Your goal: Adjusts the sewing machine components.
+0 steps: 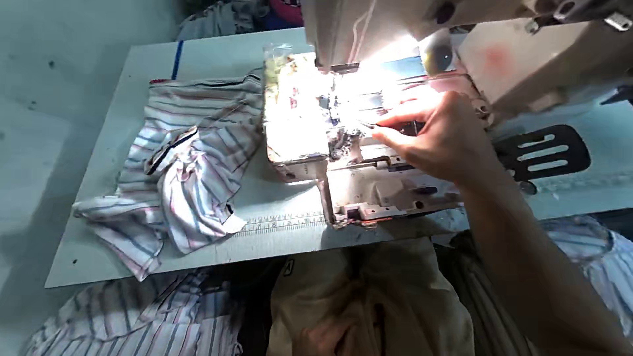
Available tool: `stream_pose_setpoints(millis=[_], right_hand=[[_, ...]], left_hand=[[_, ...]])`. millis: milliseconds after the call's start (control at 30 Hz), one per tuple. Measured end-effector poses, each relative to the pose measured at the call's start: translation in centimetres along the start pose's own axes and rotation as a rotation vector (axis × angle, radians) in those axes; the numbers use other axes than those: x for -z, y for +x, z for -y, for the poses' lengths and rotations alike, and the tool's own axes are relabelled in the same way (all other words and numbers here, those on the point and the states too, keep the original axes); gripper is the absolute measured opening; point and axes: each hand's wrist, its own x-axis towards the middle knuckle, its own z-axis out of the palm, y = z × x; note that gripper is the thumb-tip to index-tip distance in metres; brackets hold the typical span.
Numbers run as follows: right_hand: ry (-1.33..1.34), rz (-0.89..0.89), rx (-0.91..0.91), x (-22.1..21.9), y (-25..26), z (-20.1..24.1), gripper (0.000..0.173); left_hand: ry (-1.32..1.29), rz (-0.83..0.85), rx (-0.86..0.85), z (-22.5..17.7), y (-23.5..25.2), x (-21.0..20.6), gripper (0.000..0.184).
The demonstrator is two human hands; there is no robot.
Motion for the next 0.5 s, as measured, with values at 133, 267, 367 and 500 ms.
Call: stream_pose_setpoints(millis=[133,267,367,500], right_hand=[[0.007,0.004,0.009,-0.1,0.1,-0.2,0.016],[0.001,0.018,0.014,0.1,0.2,-0.2,0.014],[0.003,0.024,0.010,0.2,0.3,-0.1,0.014],[-0.014,0.039,-0.021,0.3,0.5,0.3,0.014]], left_hand=[[0.017,-0.003,-0.032,1.8,-0.8,-0.9,0.016],[0.009,-0.016,-0.047,2.2,-1.0,-1.3,0.015],[0.013,-0.019,-0.045,2.2,-1.0,-1.3,0.015],[0.025,-0.015,-0.035,2.2,-1.0,-1.3,0.015]])
